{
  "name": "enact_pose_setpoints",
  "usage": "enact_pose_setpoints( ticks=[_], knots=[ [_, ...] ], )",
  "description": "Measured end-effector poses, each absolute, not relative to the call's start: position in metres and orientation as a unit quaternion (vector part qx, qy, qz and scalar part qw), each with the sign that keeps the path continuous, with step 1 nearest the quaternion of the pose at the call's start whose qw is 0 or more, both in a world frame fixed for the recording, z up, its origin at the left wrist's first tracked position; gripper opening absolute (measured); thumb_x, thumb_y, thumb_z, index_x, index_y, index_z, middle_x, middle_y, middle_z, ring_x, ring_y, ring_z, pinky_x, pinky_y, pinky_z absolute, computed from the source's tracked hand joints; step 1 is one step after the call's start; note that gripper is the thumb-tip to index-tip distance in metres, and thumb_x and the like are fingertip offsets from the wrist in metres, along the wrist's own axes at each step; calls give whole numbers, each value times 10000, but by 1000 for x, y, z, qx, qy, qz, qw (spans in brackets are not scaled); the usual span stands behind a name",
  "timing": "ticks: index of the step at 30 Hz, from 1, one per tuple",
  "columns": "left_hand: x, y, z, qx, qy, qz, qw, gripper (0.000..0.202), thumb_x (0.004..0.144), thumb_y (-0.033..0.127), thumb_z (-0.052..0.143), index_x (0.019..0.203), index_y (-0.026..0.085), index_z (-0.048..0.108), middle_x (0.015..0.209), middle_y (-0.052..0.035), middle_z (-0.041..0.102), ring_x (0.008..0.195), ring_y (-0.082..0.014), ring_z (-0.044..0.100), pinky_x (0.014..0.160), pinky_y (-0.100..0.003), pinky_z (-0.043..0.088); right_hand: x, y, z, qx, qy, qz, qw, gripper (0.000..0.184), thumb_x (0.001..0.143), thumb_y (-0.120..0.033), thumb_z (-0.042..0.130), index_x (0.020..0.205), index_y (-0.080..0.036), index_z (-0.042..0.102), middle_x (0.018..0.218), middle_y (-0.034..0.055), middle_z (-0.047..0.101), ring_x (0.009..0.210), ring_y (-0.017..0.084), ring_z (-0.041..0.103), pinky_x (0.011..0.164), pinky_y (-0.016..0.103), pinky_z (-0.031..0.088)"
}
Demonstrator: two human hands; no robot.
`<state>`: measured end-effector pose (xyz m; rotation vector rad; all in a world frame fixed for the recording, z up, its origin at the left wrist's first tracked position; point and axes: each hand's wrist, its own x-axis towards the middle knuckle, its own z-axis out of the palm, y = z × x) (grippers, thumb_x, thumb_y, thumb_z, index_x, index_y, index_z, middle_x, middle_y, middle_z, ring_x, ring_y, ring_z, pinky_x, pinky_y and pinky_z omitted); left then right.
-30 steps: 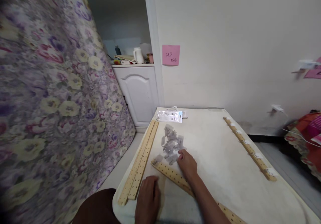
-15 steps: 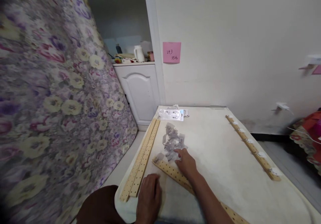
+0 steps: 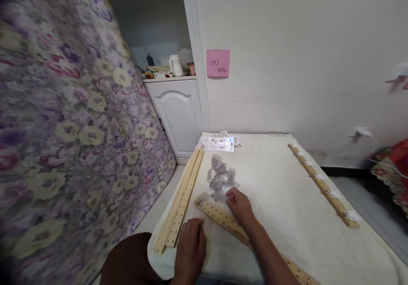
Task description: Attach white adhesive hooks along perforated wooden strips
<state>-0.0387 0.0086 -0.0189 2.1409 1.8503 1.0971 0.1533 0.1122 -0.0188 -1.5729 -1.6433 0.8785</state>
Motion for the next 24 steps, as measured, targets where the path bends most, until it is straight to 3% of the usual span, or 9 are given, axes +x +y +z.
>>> enact_pose_setpoints(
  ticks=[8,15,19,24],
  knots=[
    [-38,8,-21,710,613,343,58,202,863,137,389,983,206,536,895,-63,561,861,-224,533,783,-380,443,163,118,-21,-559,-618,399,381,123,705,-295,537,683,-182,579,627,-8,579,631,154,529,603,252,405],
    [-38,7,-23,722,611,318,63,241,851,110,380,1012,196,537,934,-73,564,888,-230,523,796,-391,436,149,110,-10,-477,-556,563,382,201,760,-384,517,766,-184,539,617,-22,557,515,111,491,471,210,357],
    [-36,5,-20,728,615,296,65,331,823,70,379,1089,193,533,988,-74,568,921,-227,517,819,-392,432,131,112,-15,-477,-575,555,365,247,765,-384,516,819,-165,617,528,-42,516,430,93,409,445,215,309],
    [-34,4,-14,740,618,259,65,487,776,27,397,1217,207,498,1067,-69,564,989,-222,499,862,-384,420,124,119,-20,-488,-635,481,357,294,776,-350,482,850,-157,690,568,-5,581,532,140,490,532,246,362]
  ],
)
